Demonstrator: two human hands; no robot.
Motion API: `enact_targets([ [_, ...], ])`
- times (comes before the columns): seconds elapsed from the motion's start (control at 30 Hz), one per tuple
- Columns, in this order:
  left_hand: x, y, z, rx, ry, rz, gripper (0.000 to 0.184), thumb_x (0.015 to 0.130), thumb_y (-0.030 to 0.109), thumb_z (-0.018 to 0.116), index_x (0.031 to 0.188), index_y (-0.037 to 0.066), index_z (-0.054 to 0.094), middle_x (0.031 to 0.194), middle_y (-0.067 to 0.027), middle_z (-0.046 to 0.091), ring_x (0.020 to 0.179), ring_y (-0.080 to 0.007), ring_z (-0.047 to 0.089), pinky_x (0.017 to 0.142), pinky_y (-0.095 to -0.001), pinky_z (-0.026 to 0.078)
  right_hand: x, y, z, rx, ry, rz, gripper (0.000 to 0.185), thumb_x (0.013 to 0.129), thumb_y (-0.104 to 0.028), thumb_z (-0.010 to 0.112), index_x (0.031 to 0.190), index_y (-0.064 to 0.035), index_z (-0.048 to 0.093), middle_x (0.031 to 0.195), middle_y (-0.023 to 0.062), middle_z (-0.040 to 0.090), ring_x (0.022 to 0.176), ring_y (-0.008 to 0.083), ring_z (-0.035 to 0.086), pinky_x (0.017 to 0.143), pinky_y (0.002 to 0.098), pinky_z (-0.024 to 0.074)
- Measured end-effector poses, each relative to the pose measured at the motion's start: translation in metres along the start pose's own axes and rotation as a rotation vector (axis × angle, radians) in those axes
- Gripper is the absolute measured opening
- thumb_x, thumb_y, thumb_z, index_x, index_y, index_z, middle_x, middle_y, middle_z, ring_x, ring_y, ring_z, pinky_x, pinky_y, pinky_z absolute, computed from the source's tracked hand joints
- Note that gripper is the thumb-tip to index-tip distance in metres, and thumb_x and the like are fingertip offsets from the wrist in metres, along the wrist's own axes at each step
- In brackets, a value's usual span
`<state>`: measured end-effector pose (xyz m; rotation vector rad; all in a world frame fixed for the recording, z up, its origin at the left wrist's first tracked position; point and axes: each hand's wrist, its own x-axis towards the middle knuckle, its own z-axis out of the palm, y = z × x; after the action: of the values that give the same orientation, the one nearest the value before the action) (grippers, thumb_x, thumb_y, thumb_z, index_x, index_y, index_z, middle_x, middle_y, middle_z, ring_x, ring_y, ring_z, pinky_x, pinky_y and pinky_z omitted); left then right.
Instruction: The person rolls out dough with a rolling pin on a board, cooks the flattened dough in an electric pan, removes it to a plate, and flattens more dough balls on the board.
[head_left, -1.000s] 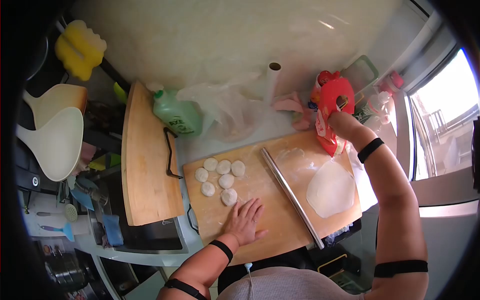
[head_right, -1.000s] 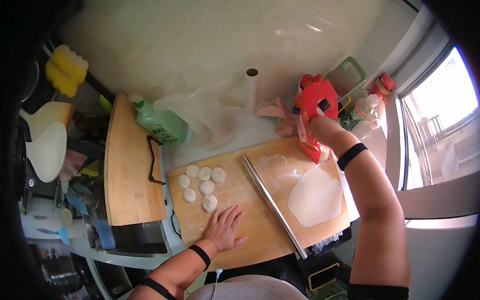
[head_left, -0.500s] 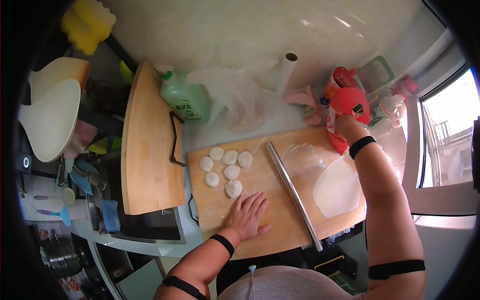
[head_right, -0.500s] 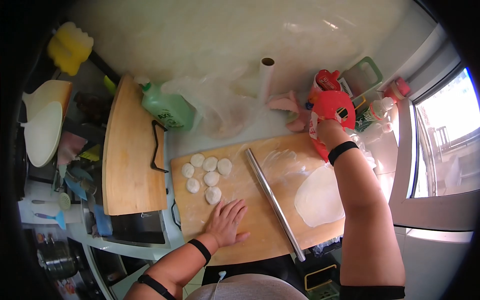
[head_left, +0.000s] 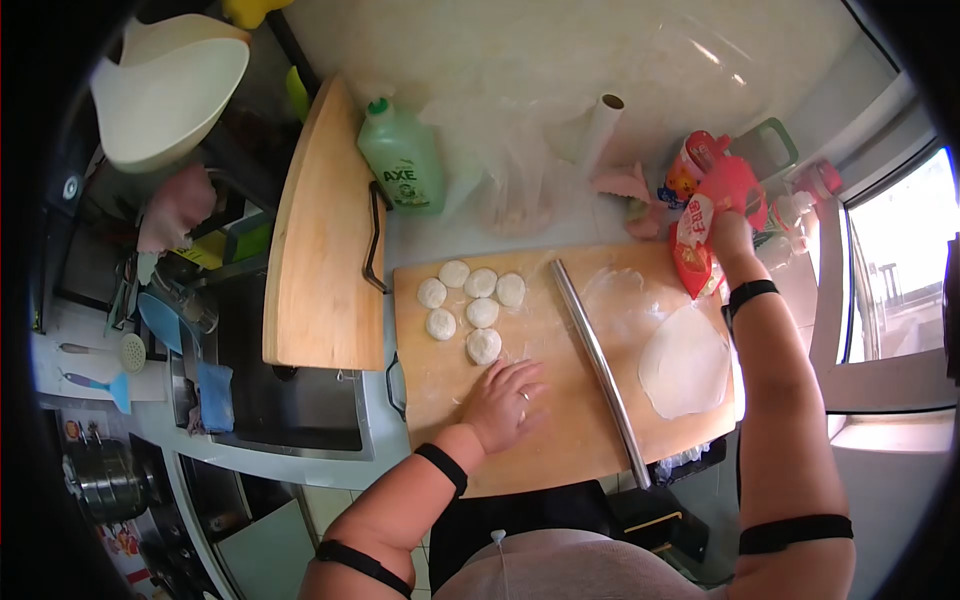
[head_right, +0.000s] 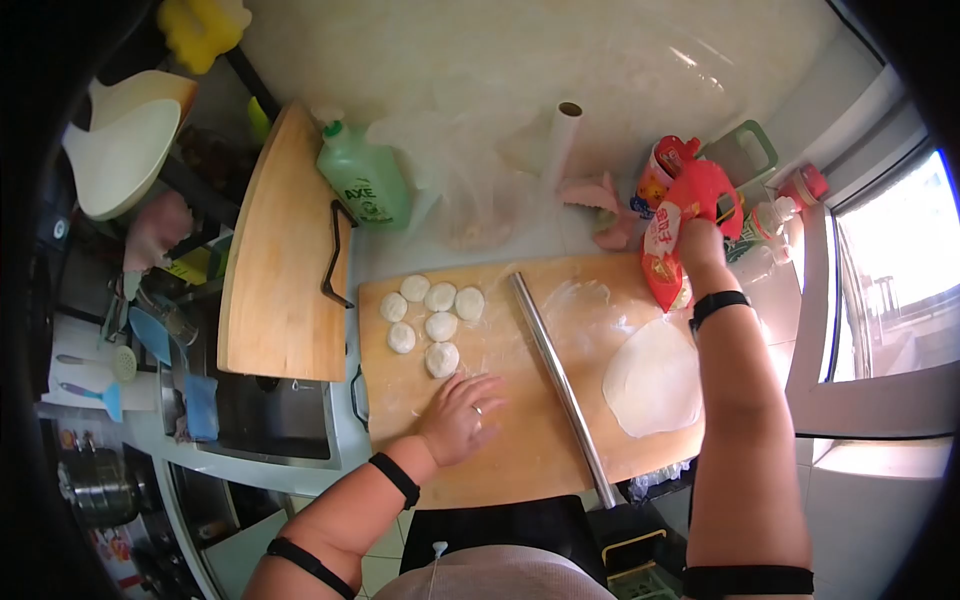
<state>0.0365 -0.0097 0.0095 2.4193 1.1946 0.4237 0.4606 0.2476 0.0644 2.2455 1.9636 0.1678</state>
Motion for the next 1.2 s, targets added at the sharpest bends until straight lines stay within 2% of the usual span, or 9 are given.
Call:
enact_targets([
  [0.1, -0.013, -0.018, 0.005, -0.552, 0.138, -0.138, 0.035, 0.088, 0.028, 0.062, 0.114, 0.005, 0.061, 0.122, -0.0112, 0.058, 0.115, -0.0283, 0.055, 0.099, -0.0415, 0.042, -0.011, 0.015, -0.035, -0.045, 0.254, 0.008, 0.022, 0.083, -0.018, 0.053, 0.080, -0.0041, 0.069, 0.089, 0.0205, 0.068, 0.084, 0.0361, 0.066, 0.075, 0.0447, 0.0535],
  [0.17, -0.022, -0.020, -0.008, -0.796, 0.120, -0.563, 0.027, 0.087, 0.020, 0.066, 0.106, 0.002, 0.063, 0.108, -0.0122, 0.064, 0.102, -0.0284, 0.061, 0.088, -0.0363, 0.050, -0.030, 0.037, -0.056, 0.340, 0.569, -0.128, 0.022, 0.084, -0.021, 0.055, 0.088, -0.0070, 0.072, 0.086, 0.0171, 0.069, 0.075, 0.0307, 0.067, 0.070, 0.0393, 0.0533],
  [0.37, -0.038, -0.016, -0.021, -0.359, -0.126, -0.580, 0.035, 0.075, 0.025, 0.077, 0.101, 0.004, 0.064, 0.107, -0.0141, 0.063, 0.098, -0.0284, 0.062, 0.085, -0.0375, 0.049, -0.145, -0.056, -0.077, 0.963, 0.163, -0.216, 0.017, 0.080, -0.006, 0.066, 0.096, -0.0036, 0.072, 0.080, 0.0111, 0.070, 0.070, 0.0200, 0.065, 0.068, 0.0312, 0.0518],
  [0.53, -0.042, -0.007, -0.019, -0.382, -0.326, -0.678, 0.031, 0.072, 0.023, 0.079, 0.093, 0.005, 0.064, 0.097, -0.0146, 0.064, 0.097, -0.0290, 0.061, 0.084, -0.0387, 0.049, -0.256, -0.165, -0.051, 1.141, -0.166, -0.445, 0.027, 0.075, -0.009, 0.071, 0.100, -0.0030, 0.064, 0.092, 0.0191, 0.061, 0.070, 0.0331, 0.065, 0.065, 0.0368, 0.0535],
  [0.6, -0.066, -0.010, -0.010, -0.211, -0.104, -0.463, 0.030, 0.073, 0.021, 0.079, 0.092, 0.003, 0.063, 0.084, -0.0107, 0.063, 0.073, -0.0230, 0.063, 0.067, -0.0348, 0.051, -0.269, -0.173, -0.027, 1.019, -0.074, -0.478, 0.027, 0.074, -0.008, 0.071, 0.098, -0.0021, 0.063, 0.091, 0.0163, 0.061, 0.068, 0.0319, 0.064, 0.065, 0.0366, 0.0544],
  [0.77, -0.092, -0.008, 0.005, -0.603, -0.009, -0.725, 0.036, 0.073, 0.021, 0.078, 0.100, 0.004, 0.061, 0.086, -0.0116, 0.063, 0.079, -0.0243, 0.062, 0.073, -0.0354, 0.051, -0.291, -0.175, -0.003, 0.732, 0.204, -0.584, 0.033, 0.073, -0.007, 0.068, 0.105, -0.0041, 0.060, 0.110, 0.0158, 0.057, 0.093, 0.0320, 0.062, 0.075, 0.0417, 0.0520],
  [0.83, -0.086, 0.004, 0.002, -0.632, 0.044, -0.770, 0.039, 0.073, 0.021, 0.079, 0.102, 0.005, 0.059, 0.089, -0.0125, 0.062, 0.085, -0.0246, 0.062, 0.077, -0.0358, 0.051, -0.291, -0.167, 0.003, 0.611, 0.247, -0.235, 0.044, 0.072, -0.008, 0.067, 0.115, -0.0059, 0.056, 0.120, 0.0152, 0.052, 0.106, 0.0331, 0.055, 0.082, 0.0442, 0.0483],
  [0.93, -0.073, 0.017, 0.010, -0.125, 0.011, -0.557, 0.041, 0.071, 0.025, 0.080, 0.097, 0.006, 0.055, 0.107, -0.0123, 0.058, 0.100, -0.0255, 0.057, 0.087, -0.0377, 0.047, -0.294, -0.162, 0.021, 0.520, 0.138, -0.122, 0.049, 0.073, -0.011, 0.065, 0.120, -0.0046, 0.053, 0.112, 0.0157, 0.053, 0.103, 0.0336, 0.054, 0.083, 0.0445, 0.0471],
  [1.2, -0.025, 0.022, -0.016, -0.370, -0.246, -0.532, 0.038, 0.073, 0.024, 0.079, 0.095, 0.004, 0.054, 0.089, -0.0146, 0.064, 0.081, -0.0308, 0.062, 0.074, -0.0385, 0.050, -0.304, -0.150, 0.053, 0.761, 0.143, -0.123, 0.041, 0.078, -0.002, 0.057, 0.118, 0.0032, 0.050, 0.098, 0.0214, 0.053, 0.091, 0.0391, 0.055, 0.080, 0.0435, 0.0483],
])
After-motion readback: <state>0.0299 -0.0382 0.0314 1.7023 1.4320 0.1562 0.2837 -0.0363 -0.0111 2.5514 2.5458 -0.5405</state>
